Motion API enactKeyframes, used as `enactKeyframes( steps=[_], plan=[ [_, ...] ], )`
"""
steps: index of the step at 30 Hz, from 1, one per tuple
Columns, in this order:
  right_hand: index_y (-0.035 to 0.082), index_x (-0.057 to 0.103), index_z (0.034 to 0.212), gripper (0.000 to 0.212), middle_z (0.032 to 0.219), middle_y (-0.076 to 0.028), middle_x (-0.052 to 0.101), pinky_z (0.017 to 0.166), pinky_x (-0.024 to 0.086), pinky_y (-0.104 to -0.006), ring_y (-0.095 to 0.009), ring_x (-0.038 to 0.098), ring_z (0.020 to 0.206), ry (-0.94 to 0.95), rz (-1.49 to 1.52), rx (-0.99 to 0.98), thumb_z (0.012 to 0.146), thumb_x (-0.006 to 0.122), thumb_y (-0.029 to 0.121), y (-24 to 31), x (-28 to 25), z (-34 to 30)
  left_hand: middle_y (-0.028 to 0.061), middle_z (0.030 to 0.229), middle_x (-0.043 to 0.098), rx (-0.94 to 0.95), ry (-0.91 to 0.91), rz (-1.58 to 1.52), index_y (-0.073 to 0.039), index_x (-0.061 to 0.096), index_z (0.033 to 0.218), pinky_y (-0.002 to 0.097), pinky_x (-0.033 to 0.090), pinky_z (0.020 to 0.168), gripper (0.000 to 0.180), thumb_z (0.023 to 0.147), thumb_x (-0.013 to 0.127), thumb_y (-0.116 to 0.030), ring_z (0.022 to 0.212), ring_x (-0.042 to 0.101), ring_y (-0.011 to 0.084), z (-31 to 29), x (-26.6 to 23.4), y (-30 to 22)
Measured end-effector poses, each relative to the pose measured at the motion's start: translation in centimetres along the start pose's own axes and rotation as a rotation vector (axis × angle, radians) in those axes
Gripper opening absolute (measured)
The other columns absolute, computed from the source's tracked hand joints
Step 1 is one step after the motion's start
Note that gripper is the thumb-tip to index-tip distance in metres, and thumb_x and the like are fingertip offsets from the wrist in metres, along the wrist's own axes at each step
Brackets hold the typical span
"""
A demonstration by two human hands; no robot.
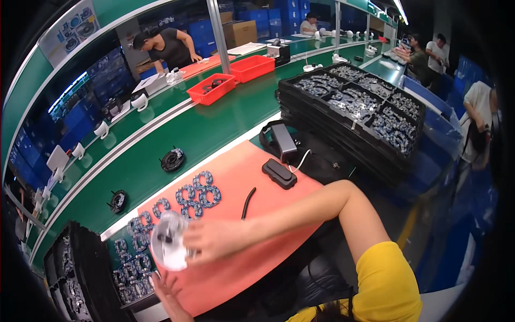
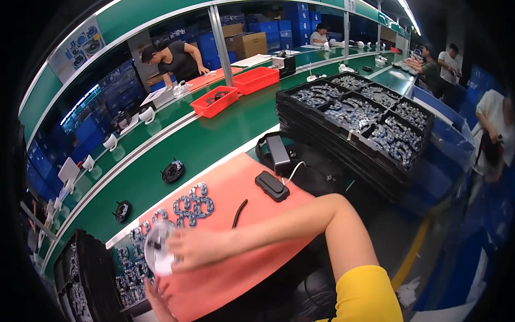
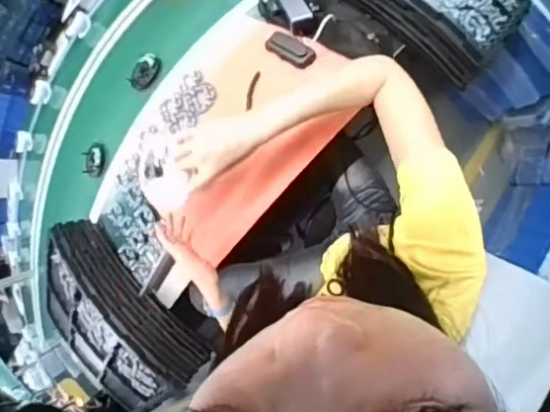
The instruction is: The recorder is assembling electronic components by installing a internal motor onto a white base plate, using pliers to manage wires, and sorting PCB boards.
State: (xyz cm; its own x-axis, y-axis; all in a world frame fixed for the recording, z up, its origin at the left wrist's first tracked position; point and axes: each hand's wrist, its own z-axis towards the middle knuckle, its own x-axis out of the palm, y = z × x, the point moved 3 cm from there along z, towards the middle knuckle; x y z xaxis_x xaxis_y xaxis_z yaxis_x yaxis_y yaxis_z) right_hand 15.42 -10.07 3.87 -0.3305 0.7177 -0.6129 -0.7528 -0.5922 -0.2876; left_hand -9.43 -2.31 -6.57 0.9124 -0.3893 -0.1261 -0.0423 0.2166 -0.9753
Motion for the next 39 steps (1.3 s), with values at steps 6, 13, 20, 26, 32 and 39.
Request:
enactKeyframes(
  steps=[6, 13, 20, 26, 32, 39],
  plan=[
    [0.009, 0.06, 0.095, 0.019, 0.086, -0.009, 0.056, 0.078, 0.047, -0.0378, -0.027, 0.057, 0.087, 0.041, 0.441, 0.045, 0.076, 0.062, 0.014, 5.1, 1.3, -1.2, 0.0187, 0.146, 0.032, -0.027, 0.226, -0.085, 0.003, 0.016, 0.148, 0.0368, 0.033, 0.106, 0.065, 0.096, 0.044, -0.023, 0.131, 0.039, 0.0263, -2.1, 1.7, -1.6],
    [0.001, 0.03, 0.143, 0.107, 0.142, -0.024, 0.035, 0.106, 0.032, -0.0501, -0.042, 0.034, 0.132, 0.807, 0.26, 0.671, 0.066, 0.074, 0.061, -4.6, -5.8, -10.7, 0.0116, 0.135, 0.045, -0.309, 0.235, -0.406, 0.005, 0.032, 0.14, 0.035, 0.035, 0.105, 0.05, 0.092, 0.044, -0.002, 0.123, 0.045, 0.0204, -0.6, 3.3, -3.8],
    [0.002, 0.048, 0.13, 0.082, 0.125, -0.017, 0.049, 0.1, 0.037, -0.0432, -0.032, 0.046, 0.119, 0.892, 0.22, 0.664, 0.07, 0.076, 0.05, -4.9, -6.0, -11.0, 0.0107, 0.132, 0.044, -0.031, 0.159, 0.017, -0.002, 0.028, 0.144, 0.0301, 0.041, 0.093, 0.06, 0.088, 0.05, 0.0, 0.114, 0.048, 0.0178, 1.6, 3.0, -7.1],
    [0.003, 0.062, 0.106, 0.04, 0.101, -0.011, 0.056, 0.083, 0.046, -0.0358, -0.027, 0.056, 0.097, 0.712, 0.307, 0.718, 0.074, 0.075, 0.024, -5.9, -5.7, -11.0, 0.0076, 0.099, 0.048, 0.324, 0.195, 0.567, -0.006, 0.057, 0.119, 0.0293, 0.042, 0.077, 0.043, 0.077, 0.063, 0.0, 0.091, 0.047, 0.0187, 4.3, 2.4, -10.8],
    [0.003, 0.064, 0.11, 0.046, 0.098, -0.007, 0.055, 0.076, 0.048, -0.0338, -0.023, 0.056, 0.088, 0.423, 0.374, 0.695, 0.068, 0.079, 0.012, -7.2, -5.0, -5.3, 0.0056, 0.076, 0.054, 0.488, 0.273, 0.679, -0.002, 0.068, 0.086, 0.0297, 0.044, 0.068, 0.014, 0.073, 0.069, 0.001, 0.074, 0.052, 0.0191, 6.2, 4.0, -11.0],
    [0.004, 0.066, 0.107, 0.049, 0.1, -0.006, 0.057, 0.078, 0.05, -0.0357, -0.024, 0.056, 0.093, 0.457, 0.318, 0.237, 0.063, 0.083, 0.019, -7.0, -1.1, 2.4, 0.0062, 0.083, 0.068, 0.248, 0.117, 0.311, 0.003, 0.068, 0.09, 0.0228, 0.049, 0.066, 0.01, 0.082, 0.068, -0.002, 0.071, 0.063, 0.0085, 6.9, 3.2, -9.4]
  ],
)
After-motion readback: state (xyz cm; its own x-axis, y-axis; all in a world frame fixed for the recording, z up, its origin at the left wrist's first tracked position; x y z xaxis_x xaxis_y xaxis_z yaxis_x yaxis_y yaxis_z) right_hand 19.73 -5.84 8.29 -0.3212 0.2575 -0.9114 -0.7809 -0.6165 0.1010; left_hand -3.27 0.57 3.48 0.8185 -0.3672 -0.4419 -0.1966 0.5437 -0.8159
